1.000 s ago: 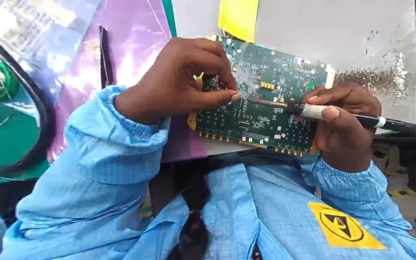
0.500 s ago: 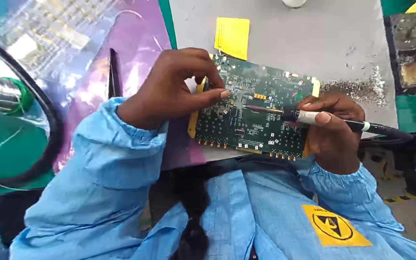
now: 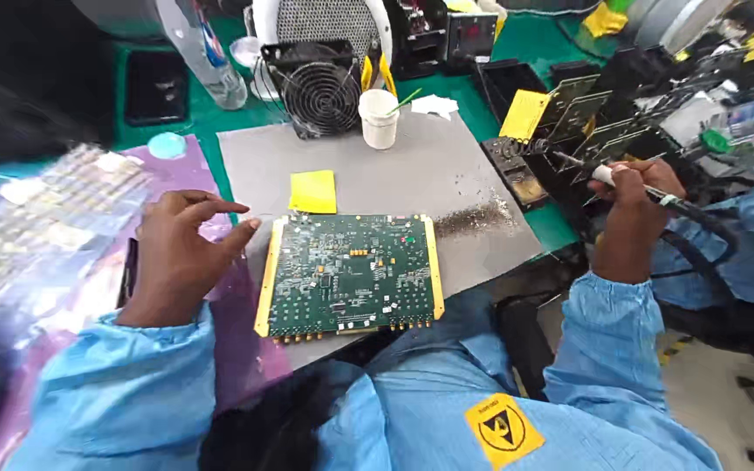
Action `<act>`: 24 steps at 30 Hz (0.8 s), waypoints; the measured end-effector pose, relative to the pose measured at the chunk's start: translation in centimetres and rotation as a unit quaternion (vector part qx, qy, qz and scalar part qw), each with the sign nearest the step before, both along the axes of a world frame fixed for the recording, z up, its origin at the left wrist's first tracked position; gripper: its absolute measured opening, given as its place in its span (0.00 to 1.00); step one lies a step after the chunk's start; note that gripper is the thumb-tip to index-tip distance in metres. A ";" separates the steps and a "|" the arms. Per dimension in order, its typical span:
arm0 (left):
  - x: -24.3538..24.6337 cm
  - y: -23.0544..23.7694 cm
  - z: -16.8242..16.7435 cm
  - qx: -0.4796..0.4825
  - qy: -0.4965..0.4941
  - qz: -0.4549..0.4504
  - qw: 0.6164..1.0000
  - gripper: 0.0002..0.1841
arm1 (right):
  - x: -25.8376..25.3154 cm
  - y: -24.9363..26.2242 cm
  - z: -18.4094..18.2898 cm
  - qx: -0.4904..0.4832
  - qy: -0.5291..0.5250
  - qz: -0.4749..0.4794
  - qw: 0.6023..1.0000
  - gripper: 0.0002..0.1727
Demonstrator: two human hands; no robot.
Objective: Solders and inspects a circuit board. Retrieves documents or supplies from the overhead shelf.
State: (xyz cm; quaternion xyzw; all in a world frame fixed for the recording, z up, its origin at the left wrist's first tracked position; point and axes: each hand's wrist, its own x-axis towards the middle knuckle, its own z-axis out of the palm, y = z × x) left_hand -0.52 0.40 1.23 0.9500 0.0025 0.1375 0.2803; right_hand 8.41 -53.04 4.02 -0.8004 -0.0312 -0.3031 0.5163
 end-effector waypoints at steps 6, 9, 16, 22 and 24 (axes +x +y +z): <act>-6.5 -4.2 2.2 -0.023 0.055 0.063 0.996 0.24 | 4.2 1.8 -4.2 0.183 0.122 0.096 0.971 0.15; -9.6 -6.1 1.3 -0.070 0.142 0.138 0.978 0.29 | 0.9 5.5 -5.4 0.223 0.221 0.157 0.937 0.14; -10.9 -9.6 -1.7 -0.023 0.076 0.188 0.979 0.37 | -9.4 13.6 -7.1 -0.302 0.081 0.220 0.924 0.38; -11.5 -9.5 -2.1 -0.066 -0.008 0.157 0.985 0.29 | -9.3 14.1 -7.5 -0.227 0.110 0.226 0.941 0.36; -12.3 -10.9 -2.4 -0.151 -0.069 0.142 0.976 0.26 | -10.2 13.6 -7.0 -0.127 0.122 0.251 0.952 0.35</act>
